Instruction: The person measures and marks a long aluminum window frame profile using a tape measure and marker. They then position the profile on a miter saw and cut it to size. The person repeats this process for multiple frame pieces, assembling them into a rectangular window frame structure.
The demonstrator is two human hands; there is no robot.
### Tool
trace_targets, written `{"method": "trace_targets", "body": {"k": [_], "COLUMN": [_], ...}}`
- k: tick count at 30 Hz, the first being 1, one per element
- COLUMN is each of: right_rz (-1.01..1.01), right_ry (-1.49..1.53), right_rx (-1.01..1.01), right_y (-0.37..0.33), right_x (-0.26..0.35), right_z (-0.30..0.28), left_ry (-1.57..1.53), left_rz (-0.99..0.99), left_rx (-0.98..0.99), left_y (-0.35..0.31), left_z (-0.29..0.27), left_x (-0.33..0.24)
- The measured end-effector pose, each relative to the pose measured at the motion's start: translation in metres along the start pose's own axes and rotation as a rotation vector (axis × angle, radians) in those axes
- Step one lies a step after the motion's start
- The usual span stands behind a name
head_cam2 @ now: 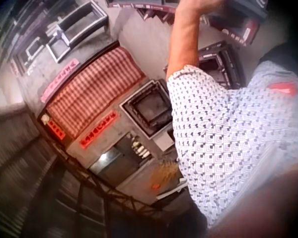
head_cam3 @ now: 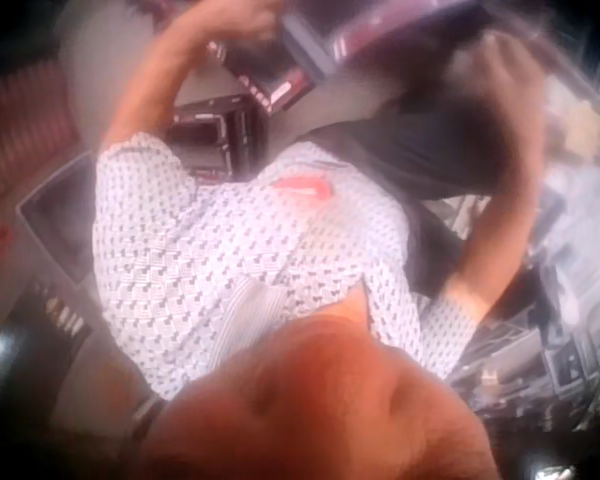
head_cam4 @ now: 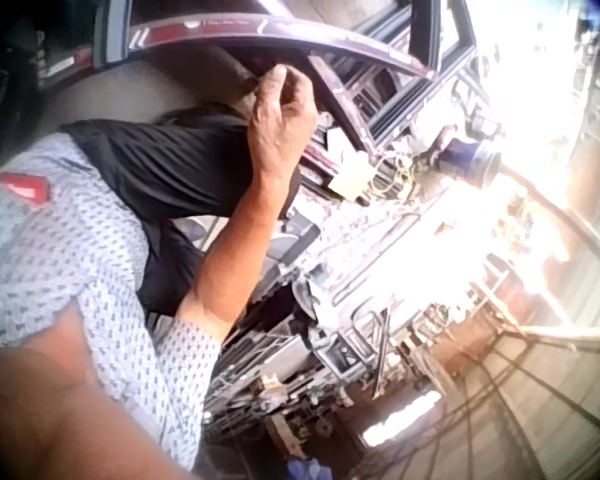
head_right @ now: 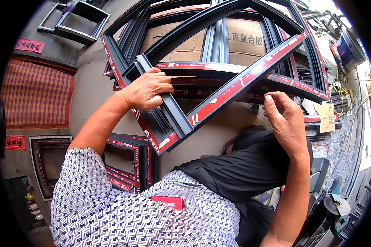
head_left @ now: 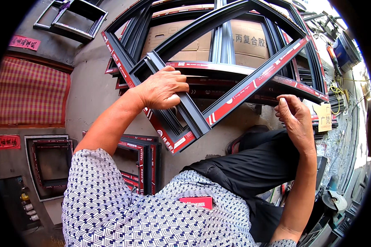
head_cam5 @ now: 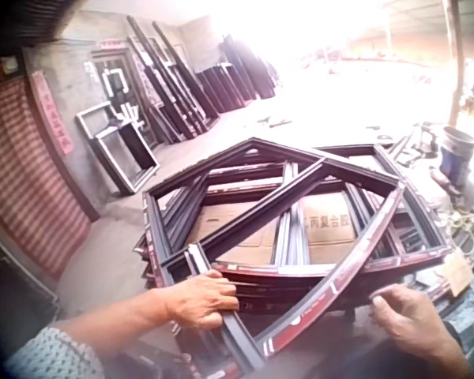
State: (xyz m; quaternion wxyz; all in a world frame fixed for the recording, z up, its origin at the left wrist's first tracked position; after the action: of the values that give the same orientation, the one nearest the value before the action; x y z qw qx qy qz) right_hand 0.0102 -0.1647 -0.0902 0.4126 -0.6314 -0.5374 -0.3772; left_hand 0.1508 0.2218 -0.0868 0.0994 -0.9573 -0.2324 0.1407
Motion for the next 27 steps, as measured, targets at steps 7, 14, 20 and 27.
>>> {"method": "trace_targets", "body": {"k": [7,14,20,27], "right_rz": [0.013,-0.03,-0.012,-0.019], "right_ry": [-0.112,-0.214,-0.34,-0.359], "right_rx": [-0.001,-0.006,0.007,0.018], "right_y": [0.0,-0.002,-0.006,-0.009], "right_x": [0.0,-0.002,0.001,-0.004], "right_z": [0.002,0.001,-0.001,-0.001], "left_ry": [-0.063,-0.079,-0.109,-0.109], "left_rz": [-0.033,-0.011,-0.043,-0.029], "left_rx": [-0.055,-0.016,0.036,-0.029], "left_y": [-0.028,-0.033,-0.037,-0.042], "left_z": [0.018,0.024,0.024,0.029], "left_x": [0.024,0.031,0.03,0.033]}}
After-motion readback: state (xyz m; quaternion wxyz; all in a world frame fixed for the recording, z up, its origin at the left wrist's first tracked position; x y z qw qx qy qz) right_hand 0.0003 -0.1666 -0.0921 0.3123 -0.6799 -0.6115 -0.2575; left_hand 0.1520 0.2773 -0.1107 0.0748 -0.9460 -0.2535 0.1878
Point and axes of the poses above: each hand's wrist, its own y-axis towards the middle knuckle, its own z-axis out of the palm, x = y × z, the point moved 1 cm from there along y, towards the middle knuckle, and after that the axes turned 2 degrees about x, right-handed, at the moved point
